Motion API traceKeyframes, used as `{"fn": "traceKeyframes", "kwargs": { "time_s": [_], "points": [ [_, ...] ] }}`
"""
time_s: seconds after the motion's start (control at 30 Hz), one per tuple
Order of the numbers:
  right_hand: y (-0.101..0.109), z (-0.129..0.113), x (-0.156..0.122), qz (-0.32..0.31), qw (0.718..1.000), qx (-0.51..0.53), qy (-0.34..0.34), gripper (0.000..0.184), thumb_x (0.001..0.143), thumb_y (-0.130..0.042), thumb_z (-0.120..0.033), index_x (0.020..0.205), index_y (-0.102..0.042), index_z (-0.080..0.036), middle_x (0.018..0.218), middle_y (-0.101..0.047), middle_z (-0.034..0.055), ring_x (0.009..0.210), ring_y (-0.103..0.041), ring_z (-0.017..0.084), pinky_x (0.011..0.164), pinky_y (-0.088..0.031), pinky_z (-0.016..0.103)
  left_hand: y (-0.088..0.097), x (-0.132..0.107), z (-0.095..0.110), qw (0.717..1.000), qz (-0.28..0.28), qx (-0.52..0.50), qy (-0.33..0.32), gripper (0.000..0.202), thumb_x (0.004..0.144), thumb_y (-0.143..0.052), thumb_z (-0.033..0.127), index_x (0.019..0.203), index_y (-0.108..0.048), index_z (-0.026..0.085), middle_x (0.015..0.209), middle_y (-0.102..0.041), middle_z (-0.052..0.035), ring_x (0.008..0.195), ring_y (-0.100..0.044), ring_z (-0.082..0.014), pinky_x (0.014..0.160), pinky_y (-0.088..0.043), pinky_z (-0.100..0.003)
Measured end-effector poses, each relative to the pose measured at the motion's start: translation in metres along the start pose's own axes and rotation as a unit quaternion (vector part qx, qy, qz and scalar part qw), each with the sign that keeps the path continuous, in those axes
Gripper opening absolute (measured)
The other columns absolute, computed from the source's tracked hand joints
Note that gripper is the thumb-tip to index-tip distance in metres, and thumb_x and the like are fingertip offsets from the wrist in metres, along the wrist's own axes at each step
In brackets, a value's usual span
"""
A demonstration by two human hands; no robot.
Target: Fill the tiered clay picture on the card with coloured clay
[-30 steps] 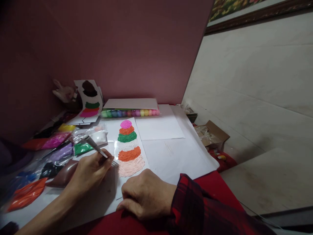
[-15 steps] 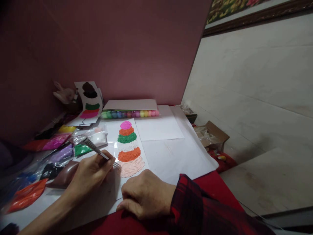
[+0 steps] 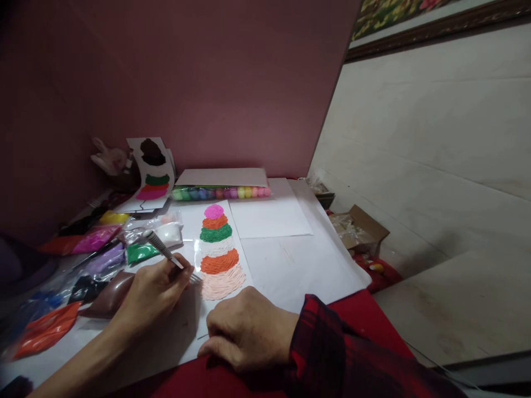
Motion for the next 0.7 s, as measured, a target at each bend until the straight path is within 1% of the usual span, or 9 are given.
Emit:
{"fn": "traceKeyframes", "kwargs": {
  "time_s": [0.2, 0.3, 0.43, 0.53, 0.7],
  "points": [
    [-0.0005, 0.0008, -0.0003, 0.007, 1.000, -0.002, 0.002, 0.024, 0.087, -0.054, -0.034, 0.075, -0.061, -0.014, 0.067, -0.064, 0.0013, 0.059, -0.055, 0.011, 0.053, -0.038, 0.021, 0.0041, -0.0005, -0.0007, 1.000, 0.020, 0.013, -0.015, 0.016, 0.078, -0.043, 0.027, 0.065, -0.048, 0.020, 0.052, -0.052, 0.0014, 0.046, -0.047, -0.0138, 0.048, -0.035, -0.025],
    [-0.0016, 0.0016, -0.0006, 0.009, 1.000, 0.000, 0.003, 0.025, 0.088, -0.053, -0.035, 0.075, -0.061, -0.014, 0.067, -0.064, 0.0012, 0.059, -0.055, 0.011, 0.054, -0.038, 0.021, 0.0071, -0.0016, -0.0008, 0.999, 0.039, 0.006, -0.014, 0.016, 0.079, -0.044, 0.028, 0.067, -0.050, 0.019, 0.055, -0.055, 0.0005, 0.048, -0.051, -0.0142, 0.047, -0.036, -0.024],
    [-0.0022, 0.0019, -0.0008, 0.012, 1.000, 0.001, -0.002, 0.025, 0.087, -0.054, -0.035, 0.075, -0.061, -0.014, 0.067, -0.064, 0.0008, 0.059, -0.055, 0.010, 0.053, -0.037, 0.020, 0.0073, -0.0030, -0.0012, 0.998, 0.053, -0.005, -0.014, 0.016, 0.080, -0.045, 0.028, 0.067, -0.049, 0.020, 0.055, -0.055, 0.0007, 0.049, -0.053, -0.0147, 0.046, -0.036, -0.023],
    [-0.0014, 0.0011, -0.0006, 0.010, 1.000, 0.003, -0.002, 0.025, 0.087, -0.054, -0.035, 0.074, -0.061, -0.014, 0.067, -0.064, 0.0008, 0.058, -0.054, 0.010, 0.053, -0.037, 0.019, 0.0045, -0.0032, -0.0015, 0.999, 0.041, -0.014, -0.016, 0.016, 0.080, -0.046, 0.028, 0.067, -0.049, 0.020, 0.055, -0.054, 0.0011, 0.048, -0.052, -0.0142, 0.046, -0.035, -0.023],
    [-0.0001, -0.0002, 0.0005, 0.011, 1.000, 0.001, -0.004, 0.024, 0.087, -0.055, -0.034, 0.074, -0.061, -0.014, 0.067, -0.064, 0.0006, 0.058, -0.053, 0.009, 0.053, -0.037, 0.019, 0.0000, -0.0018, -0.0017, 0.999, 0.019, -0.018, -0.022, 0.015, 0.079, -0.045, 0.027, 0.066, -0.049, 0.020, 0.048, -0.048, 0.0042, 0.043, -0.046, -0.0126, 0.046, -0.034, -0.024]
  ]
}}
Point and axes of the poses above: each hand's wrist, its own x-axis towards the middle knuckle, its own y-axis out of the back of the hand, z = x × y, the point moved 1 cm from there along x, towards the middle knuckle
